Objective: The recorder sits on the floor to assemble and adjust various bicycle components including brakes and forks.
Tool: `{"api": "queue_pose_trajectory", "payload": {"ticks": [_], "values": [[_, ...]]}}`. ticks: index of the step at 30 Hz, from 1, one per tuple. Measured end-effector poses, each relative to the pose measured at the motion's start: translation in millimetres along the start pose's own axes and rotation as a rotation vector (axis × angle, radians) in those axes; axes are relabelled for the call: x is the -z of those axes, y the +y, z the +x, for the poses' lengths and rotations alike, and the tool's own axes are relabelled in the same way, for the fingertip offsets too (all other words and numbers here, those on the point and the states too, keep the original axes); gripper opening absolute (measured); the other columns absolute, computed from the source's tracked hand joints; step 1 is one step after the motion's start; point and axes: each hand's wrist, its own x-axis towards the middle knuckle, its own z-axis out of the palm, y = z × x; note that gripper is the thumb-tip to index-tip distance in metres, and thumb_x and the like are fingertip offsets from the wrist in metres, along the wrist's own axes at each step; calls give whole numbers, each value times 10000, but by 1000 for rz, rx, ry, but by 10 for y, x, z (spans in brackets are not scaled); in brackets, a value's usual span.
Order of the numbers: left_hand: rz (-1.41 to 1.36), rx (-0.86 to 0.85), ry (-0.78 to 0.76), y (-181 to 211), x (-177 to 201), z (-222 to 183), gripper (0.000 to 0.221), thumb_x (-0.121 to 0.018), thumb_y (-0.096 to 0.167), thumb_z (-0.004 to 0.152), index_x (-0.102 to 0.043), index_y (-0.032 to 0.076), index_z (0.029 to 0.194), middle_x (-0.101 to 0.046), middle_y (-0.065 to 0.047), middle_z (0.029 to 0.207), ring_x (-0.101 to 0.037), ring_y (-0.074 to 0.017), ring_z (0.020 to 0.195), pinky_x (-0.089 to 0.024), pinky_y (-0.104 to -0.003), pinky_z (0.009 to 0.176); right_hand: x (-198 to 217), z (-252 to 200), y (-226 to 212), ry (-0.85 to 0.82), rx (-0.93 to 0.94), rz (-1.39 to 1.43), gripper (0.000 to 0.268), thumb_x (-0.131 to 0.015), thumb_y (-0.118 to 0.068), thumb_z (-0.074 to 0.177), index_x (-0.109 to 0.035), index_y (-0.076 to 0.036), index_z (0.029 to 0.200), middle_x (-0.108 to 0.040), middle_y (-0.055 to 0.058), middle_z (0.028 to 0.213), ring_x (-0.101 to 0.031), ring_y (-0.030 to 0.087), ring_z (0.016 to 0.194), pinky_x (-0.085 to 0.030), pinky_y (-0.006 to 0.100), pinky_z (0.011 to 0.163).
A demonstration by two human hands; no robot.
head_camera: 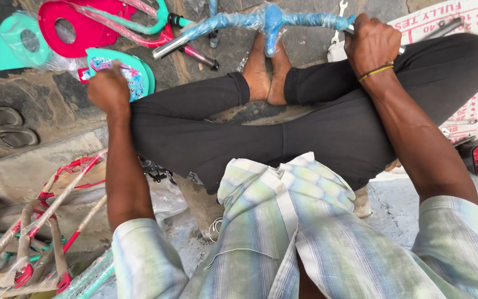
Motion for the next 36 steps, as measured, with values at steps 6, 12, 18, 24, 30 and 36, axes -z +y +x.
{"api": "queue_pose_trajectory", "payload": {"ticks": [6,12,18,24,30,36], "values": [[-565,176,-43,338,549,40,268,-720,257,1095,-694,-8,1077,-667,-171,782,-609,-232,664,-467,-413,620,-37,13,18,-30,-68,61,289,-857,-277,833,-656,-70,822,-678,127,753,-657,286,608,-483,414,513],[-767,-121,-44,1031,398,-68,358,-708,119,1004,-623,-39,1313,-718,-195,898,-715,-255,772,-567,-384,693,27,95,-5,-14,-66,12,284,-848,-277,833,-664,-63,808,-676,113,727,-647,240,575,-466,382,480],[-520,-156,84,1066,403,-128,284,-660,13,903,-704,-69,1171,-712,-250,862,-717,-330,724,-560,-426,676,-95,3,15,-7,-62,15,270,-847,-251,860,-667,-59,800,-670,102,710,-631,214,572,-456,366,481],[-571,-209,31,1138,557,-106,263,-666,-4,868,-709,-92,1113,-709,-247,850,-722,-336,682,-566,-429,640,-117,32,32,6,-72,8,271,-852,-254,845,-673,-62,780,-650,82,690,-596,173,527,-430,343,446],[-403,-284,-27,991,533,-79,192,-690,-2,894,-722,-46,1078,-710,-231,833,-714,-353,708,-559,-444,665,-116,33,5,26,-36,-17,298,-867,-295,856,-681,-74,781,-642,61,672,-585,143,514,-419,320,432],[-419,-368,7,1153,684,-114,226,-748,30,858,-747,25,1084,-703,-214,1059,-704,-364,892,-565,-450,756,-101,82,-32,45,-27,-28,293,-857,-302,863,-676,-88,778,-638,47,673,-580,138,510,-413,319,434]]}}
